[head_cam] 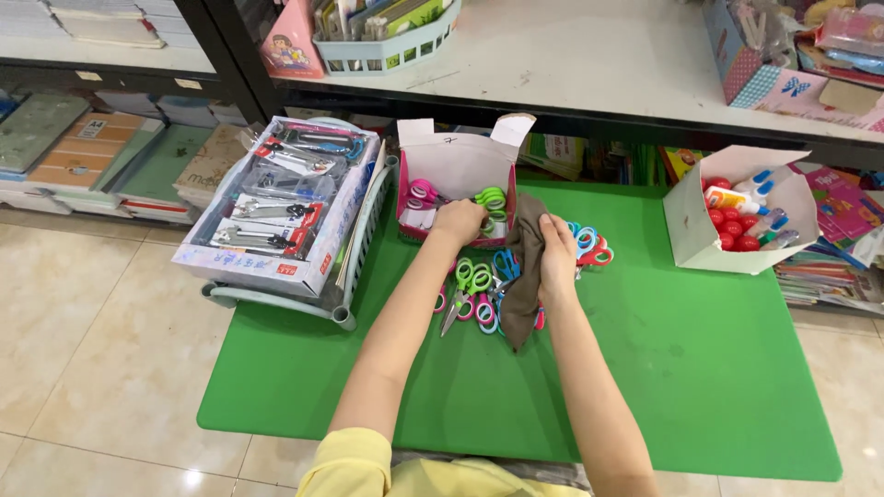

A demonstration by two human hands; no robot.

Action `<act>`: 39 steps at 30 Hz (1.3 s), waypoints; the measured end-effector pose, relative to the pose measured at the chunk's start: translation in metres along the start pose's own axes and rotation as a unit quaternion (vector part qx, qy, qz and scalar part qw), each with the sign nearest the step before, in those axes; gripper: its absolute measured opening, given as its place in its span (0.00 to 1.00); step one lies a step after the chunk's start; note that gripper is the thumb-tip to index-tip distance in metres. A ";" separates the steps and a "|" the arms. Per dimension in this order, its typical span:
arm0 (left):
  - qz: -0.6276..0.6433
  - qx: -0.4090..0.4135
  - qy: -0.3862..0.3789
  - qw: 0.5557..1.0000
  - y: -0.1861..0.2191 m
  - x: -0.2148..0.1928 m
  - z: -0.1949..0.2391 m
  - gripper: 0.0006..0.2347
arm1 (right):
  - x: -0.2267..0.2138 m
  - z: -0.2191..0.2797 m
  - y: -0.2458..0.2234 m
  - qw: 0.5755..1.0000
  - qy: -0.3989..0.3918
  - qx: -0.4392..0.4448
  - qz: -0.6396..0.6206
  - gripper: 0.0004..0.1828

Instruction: The recorder is sorting and organizing colorful safety scissors into boxes on a green table.

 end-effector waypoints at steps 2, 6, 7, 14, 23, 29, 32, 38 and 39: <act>0.004 -0.019 -0.006 1.000 -0.001 -0.002 -0.001 0.07 | -0.001 -0.002 0.003 1.000 0.000 -0.006 -0.009 0.14; 0.009 -0.028 -0.015 0.999 0.006 -0.015 0.008 0.12 | -0.005 -0.003 0.003 1.000 0.020 -0.005 -0.024 0.15; 0.009 -0.028 -0.014 0.999 0.005 -0.018 0.011 0.12 | -0.005 -0.003 0.001 1.000 0.019 -0.006 -0.024 0.15; 0.129 0.087 0.177 0.972 0.013 -0.085 0.073 0.09 | -0.021 0.000 -0.017 0.994 0.018 -0.048 -0.099 0.17; 0.556 0.347 0.112 0.746 0.035 -0.086 0.129 0.13 | 0.031 0.030 -0.060 0.990 -0.044 -0.048 -0.124 0.20; 0.597 0.416 0.090 0.680 0.061 -0.070 0.169 0.11 | 0.072 0.068 -0.068 0.941 -0.254 0.037 0.221 0.15; 0.627 0.397 0.109 0.662 0.064 -0.062 0.182 0.11 | 0.081 0.087 -0.067 0.940 -0.264 0.077 0.203 0.13; 0.687 0.394 0.137 0.595 0.057 -0.056 0.196 0.13 | 0.073 0.117 -0.057 0.940 -0.243 0.065 0.231 0.11; 0.724 0.412 0.144 0.533 0.052 -0.058 0.198 0.13 | 0.073 0.123 -0.054 0.934 -0.253 0.064 0.243 0.11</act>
Point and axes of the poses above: each hand's wrist, its own z-axis away from the middle knuckle, its own x-axis out of the palm, y = z × x, the point moved 6 cm from there along -z, towards the middle knuckle, and after that the axes turned 15 degrees about -y, right-handed, at the moved point
